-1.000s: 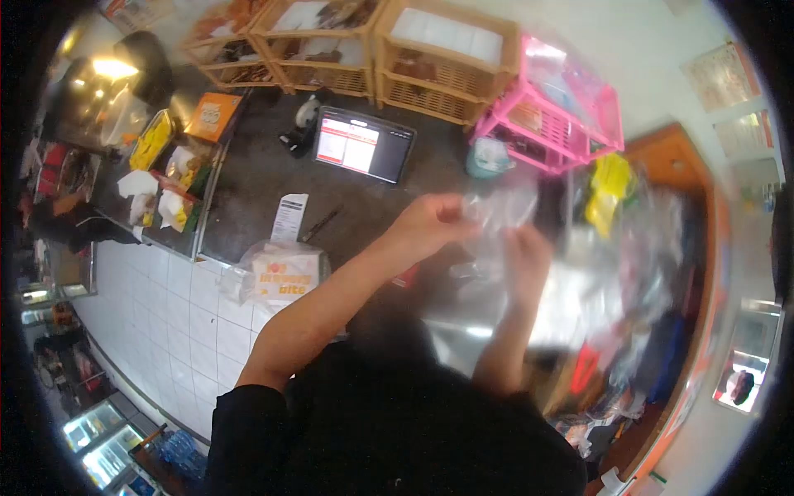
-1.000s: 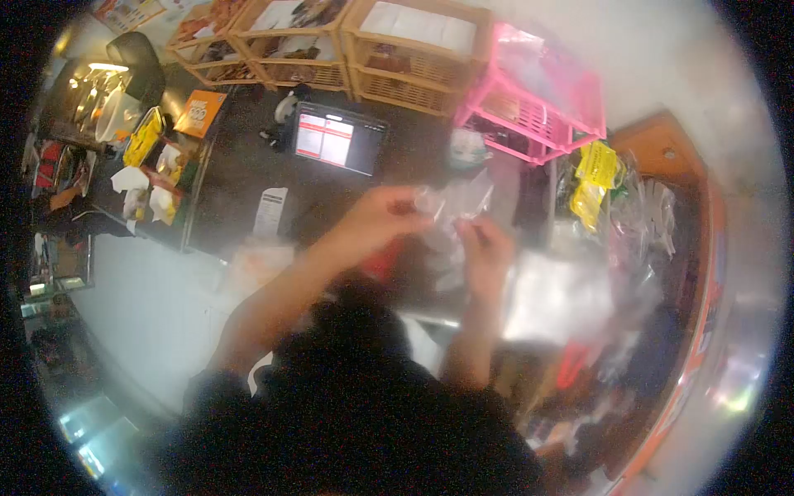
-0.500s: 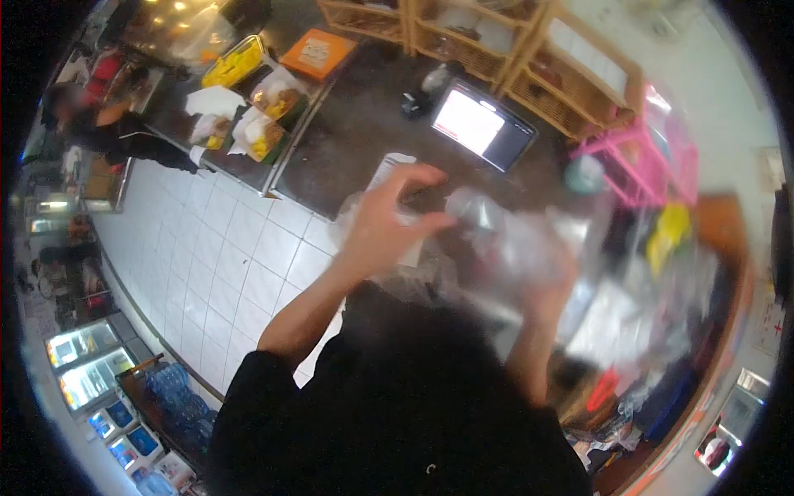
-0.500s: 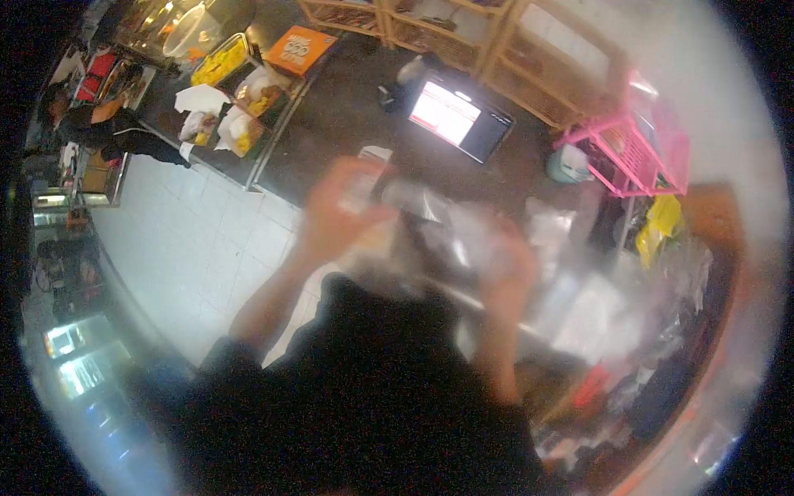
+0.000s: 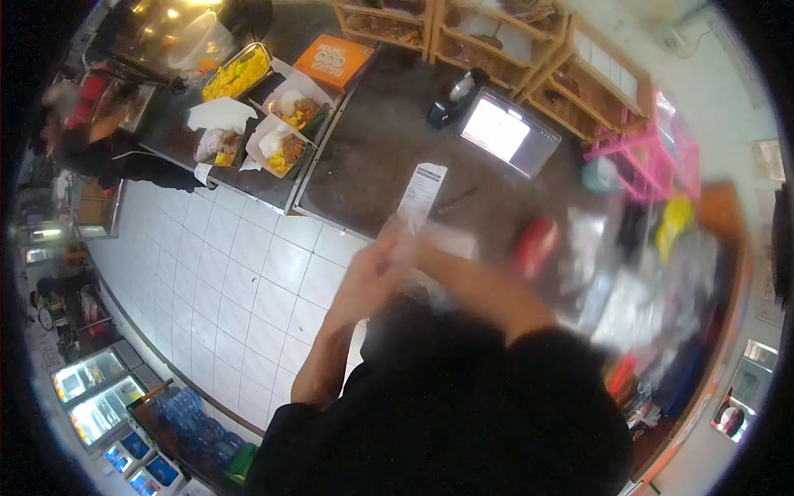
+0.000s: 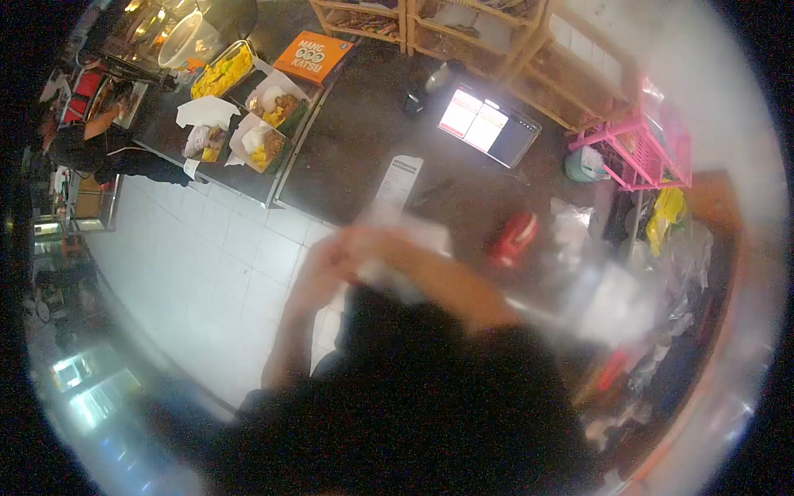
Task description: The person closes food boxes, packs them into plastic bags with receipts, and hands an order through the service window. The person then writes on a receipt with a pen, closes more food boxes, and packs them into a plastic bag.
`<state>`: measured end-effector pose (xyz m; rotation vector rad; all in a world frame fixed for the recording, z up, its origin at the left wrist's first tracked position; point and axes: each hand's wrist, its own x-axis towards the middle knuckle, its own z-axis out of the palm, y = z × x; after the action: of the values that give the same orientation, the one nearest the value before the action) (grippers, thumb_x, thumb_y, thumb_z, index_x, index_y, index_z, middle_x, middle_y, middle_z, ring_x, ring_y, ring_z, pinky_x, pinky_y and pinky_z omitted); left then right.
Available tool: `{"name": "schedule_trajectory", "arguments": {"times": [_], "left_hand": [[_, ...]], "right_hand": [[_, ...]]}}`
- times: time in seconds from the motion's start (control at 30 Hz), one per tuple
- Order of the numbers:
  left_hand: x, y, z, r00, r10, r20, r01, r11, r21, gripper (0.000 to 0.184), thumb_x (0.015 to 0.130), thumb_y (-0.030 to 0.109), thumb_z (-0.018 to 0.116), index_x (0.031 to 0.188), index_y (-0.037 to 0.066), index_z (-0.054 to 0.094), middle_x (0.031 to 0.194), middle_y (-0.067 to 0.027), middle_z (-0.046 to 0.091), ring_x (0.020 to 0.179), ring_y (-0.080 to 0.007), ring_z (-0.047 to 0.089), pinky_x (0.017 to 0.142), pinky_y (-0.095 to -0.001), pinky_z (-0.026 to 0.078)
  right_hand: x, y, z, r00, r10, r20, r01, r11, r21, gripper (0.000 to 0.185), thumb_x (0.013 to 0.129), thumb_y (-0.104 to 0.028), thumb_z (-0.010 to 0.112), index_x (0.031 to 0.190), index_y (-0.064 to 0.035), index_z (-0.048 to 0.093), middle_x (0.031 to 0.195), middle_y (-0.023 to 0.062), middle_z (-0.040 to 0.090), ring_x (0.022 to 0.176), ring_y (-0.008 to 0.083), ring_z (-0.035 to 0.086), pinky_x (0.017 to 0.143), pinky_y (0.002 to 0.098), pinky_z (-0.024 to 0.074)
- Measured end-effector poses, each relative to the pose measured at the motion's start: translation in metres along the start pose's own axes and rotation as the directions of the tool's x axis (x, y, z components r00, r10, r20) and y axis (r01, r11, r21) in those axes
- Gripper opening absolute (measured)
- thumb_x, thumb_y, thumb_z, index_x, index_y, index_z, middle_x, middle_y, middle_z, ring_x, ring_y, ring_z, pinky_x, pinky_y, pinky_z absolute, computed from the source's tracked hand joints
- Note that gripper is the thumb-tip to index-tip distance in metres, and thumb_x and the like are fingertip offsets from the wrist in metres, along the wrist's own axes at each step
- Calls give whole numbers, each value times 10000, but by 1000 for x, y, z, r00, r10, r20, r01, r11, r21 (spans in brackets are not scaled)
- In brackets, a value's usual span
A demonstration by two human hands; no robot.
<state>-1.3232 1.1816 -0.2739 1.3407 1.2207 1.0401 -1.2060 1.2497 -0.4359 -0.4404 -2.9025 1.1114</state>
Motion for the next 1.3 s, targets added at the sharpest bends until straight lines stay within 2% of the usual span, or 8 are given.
{"name": "schedule_trajectory", "arguments": {"times": [0.4,0.47,0.57,0.83,1.0,1.17,1.2,1.3], "left_hand": [[-8,22,-56,990,-136,38,132,987,87,679,753,-20,700,1377,32,437,1423,-122,441,1249,-236,501,1030,-354,447],[-13,11,-62,987,-159,14,142,911,387,741,762,-11,704,1424,67,381,1475,-156,356,1317,-299,412,1068,-393,411],[0,-73,-41,984,-175,-27,151,747,647,899,759,76,748,1509,119,254,1576,-162,193,1428,-421,210,1143,-507,283],[26,-174,52,981,-61,183,-57,816,576,694,811,268,704,1410,73,412,1463,-237,351,1361,-426,327,1118,-613,192],[13,-116,50,987,90,-133,19,758,652,777,753,310,753,1351,-30,393,1392,-231,404,1317,-382,392,1151,-481,228],[27,-185,113,984,171,-40,-42,450,892,748,672,344,783,1272,21,476,1300,-255,493,1245,-388,461,1042,-498,382],[37,-182,117,978,-1,-207,107,860,499,695,667,323,778,1228,10,513,1231,-262,542,1191,-398,504,992,-506,404],[57,-170,106,1000,-14,-7,13,479,877,421,772,307,713,1045,0,624,1004,-231,649,946,-343,634,790,-483,477]], "right_hand": [[-179,-117,-187,532,480,697,-410,867,-284,563,826,-334,689,1310,-73,569,1369,214,506,1277,364,486,1074,474,386],[-250,-96,-151,880,412,-238,-376,908,184,532,838,-326,681,1300,-81,582,1432,207,451,1338,369,424,1098,474,355],[-260,-51,-60,620,567,-543,-547,808,219,535,835,-270,686,1308,-54,560,1425,210,459,1346,371,412,1109,467,338],[-62,15,40,511,733,-448,16,513,858,386,865,-269,661,1156,-20,613,1137,132,636,1063,264,598,965,359,451],[-91,27,35,564,252,-787,-141,968,209,292,865,-224,658,1082,-29,657,910,55,697,850,224,662,825,361,518],[-91,-6,-22,309,921,-236,-308,332,892,164,770,-73,683,915,3,681,793,138,656,834,239,661,760,385,518],[-110,-9,-26,347,900,-263,-358,386,850,265,775,-85,680,1025,-1,653,941,167,654,982,249,641,823,375,514],[-172,-39,-61,461,638,-617,-38,709,704,446,771,-120,703,1192,-35,583,1164,186,593,1118,295,585,922,370,496]]}}
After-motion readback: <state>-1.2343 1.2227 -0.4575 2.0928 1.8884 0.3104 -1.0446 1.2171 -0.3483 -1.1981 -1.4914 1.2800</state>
